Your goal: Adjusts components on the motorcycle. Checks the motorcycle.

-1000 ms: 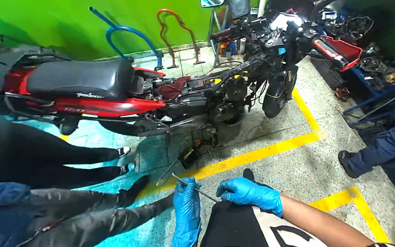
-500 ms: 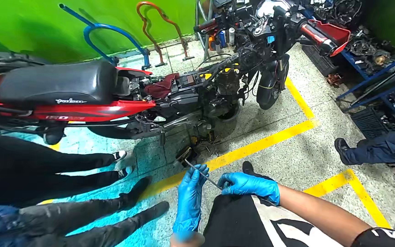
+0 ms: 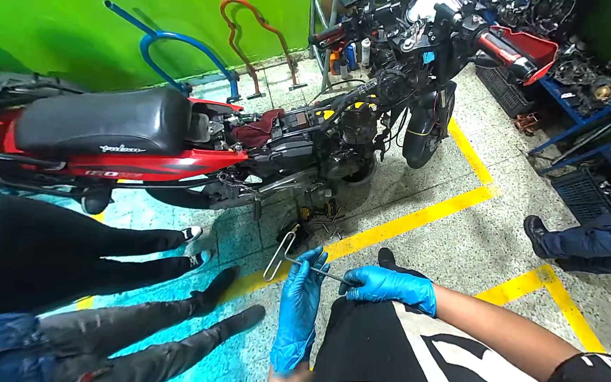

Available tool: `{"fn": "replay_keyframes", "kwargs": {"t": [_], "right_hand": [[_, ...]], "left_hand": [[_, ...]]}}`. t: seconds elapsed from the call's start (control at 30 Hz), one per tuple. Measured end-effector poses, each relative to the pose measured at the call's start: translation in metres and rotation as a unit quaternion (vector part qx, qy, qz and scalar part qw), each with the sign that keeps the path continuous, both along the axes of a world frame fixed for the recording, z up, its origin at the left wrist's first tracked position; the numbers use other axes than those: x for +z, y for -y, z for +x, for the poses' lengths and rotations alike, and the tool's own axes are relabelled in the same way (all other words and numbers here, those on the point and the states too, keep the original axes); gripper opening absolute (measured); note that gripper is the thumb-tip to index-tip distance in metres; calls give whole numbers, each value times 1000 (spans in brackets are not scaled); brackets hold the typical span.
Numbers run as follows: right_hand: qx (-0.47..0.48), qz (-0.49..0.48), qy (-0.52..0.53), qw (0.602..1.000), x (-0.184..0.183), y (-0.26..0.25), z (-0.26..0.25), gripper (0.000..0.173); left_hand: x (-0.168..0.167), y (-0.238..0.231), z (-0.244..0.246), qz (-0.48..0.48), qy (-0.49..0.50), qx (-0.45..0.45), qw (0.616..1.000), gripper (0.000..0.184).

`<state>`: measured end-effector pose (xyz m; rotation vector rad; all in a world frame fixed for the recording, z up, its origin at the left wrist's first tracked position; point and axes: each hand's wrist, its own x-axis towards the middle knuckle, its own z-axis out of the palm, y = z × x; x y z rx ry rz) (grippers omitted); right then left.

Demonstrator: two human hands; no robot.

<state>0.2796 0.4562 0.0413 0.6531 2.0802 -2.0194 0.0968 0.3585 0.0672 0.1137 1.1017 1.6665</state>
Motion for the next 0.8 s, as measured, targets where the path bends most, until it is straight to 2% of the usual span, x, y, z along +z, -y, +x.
{"fn": "replay_keyframes", "kwargs": {"t": [0.1, 0.2, 0.3, 0.37, 0.47, 0.6, 0.73, 0.8], "right_hand": [[-8, 20, 28, 999, 2, -1, -1, 27], [-12, 18, 32, 999, 6, -2, 0, 30], [-1, 21, 11, 1000, 7, 0, 0, 30], [2, 33, 7, 999, 9, 2, 1, 29], [-21, 59, 28, 998, 10, 0, 4, 30], [-52, 58, 49, 996, 7, -1, 9, 31], [-60, 46, 61, 995, 7, 2, 11, 32], [-61, 35, 56, 996, 9, 3, 11, 32]], "left_hand": [[-3, 1, 0, 9, -44, -4, 999, 26], [5, -3, 2, -57, -129, 21, 990, 18], [11, -7, 0, -100, -166, 36, 980, 13], [9, -8, 0, -97, -163, 35, 981, 16], [4, -7, -4, -71, -85, 0, 994, 33], [-7, -3, -3, -26, -26, -31, 999, 34], [-6, -2, 4, -52, -69, -33, 996, 34], [-1, -4, 9, -91, -120, -2, 989, 23]]}}
